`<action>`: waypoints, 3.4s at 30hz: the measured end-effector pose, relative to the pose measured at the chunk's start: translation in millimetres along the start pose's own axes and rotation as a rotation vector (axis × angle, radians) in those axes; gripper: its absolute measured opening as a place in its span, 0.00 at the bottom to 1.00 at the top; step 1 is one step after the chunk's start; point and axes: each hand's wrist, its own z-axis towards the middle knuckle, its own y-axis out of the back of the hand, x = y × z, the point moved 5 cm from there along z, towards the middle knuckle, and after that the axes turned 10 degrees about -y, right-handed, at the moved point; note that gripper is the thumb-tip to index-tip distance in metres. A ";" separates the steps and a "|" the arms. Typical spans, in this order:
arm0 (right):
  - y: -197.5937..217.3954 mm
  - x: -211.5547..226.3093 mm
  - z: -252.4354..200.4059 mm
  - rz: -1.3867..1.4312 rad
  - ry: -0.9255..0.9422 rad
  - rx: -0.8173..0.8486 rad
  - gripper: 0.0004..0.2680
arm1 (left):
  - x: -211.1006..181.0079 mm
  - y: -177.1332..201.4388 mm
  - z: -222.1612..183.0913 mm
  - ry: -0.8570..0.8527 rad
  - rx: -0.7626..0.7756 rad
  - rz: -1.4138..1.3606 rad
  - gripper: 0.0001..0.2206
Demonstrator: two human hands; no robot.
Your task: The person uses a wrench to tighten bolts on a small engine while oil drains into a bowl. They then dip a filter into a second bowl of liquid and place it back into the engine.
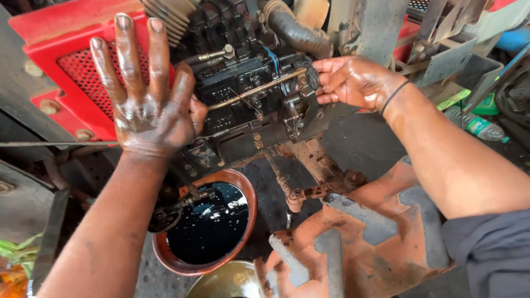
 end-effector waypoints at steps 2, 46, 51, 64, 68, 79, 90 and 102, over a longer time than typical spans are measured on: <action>-5.9 0.6 0.1 -0.148 -0.080 -0.142 0.23 | 0.4 -0.8 -2.2 0.006 0.029 0.003 0.11; -82.7 59.6 -144.3 0.337 0.825 -0.233 0.07 | -38.4 49.3 -4.5 0.114 -0.087 -0.266 0.24; -120.2 -3.2 -120.0 0.074 0.652 -0.145 0.11 | -129.8 32.4 -42.4 0.890 0.250 -1.168 0.15; -109.7 1.0 -135.9 -0.633 0.829 -0.423 0.05 | -149.0 -87.4 -75.7 2.196 -0.527 -1.710 0.13; -104.5 -4.5 -127.1 -0.689 0.662 -0.408 0.06 | -141.0 -94.8 -57.1 1.908 -0.722 -1.483 0.22; -119.2 -26.4 -104.9 -0.934 0.338 -0.215 0.08 | -177.2 -96.4 -47.9 1.947 -0.411 -1.473 0.08; -138.9 -69.5 -80.7 -0.922 0.452 -0.125 0.10 | -142.7 18.1 -82.3 1.002 0.211 -1.317 0.17; -249.5 -75.8 6.6 0.230 0.313 -0.382 0.10 | -18.9 141.4 -30.8 0.177 0.454 -0.372 0.06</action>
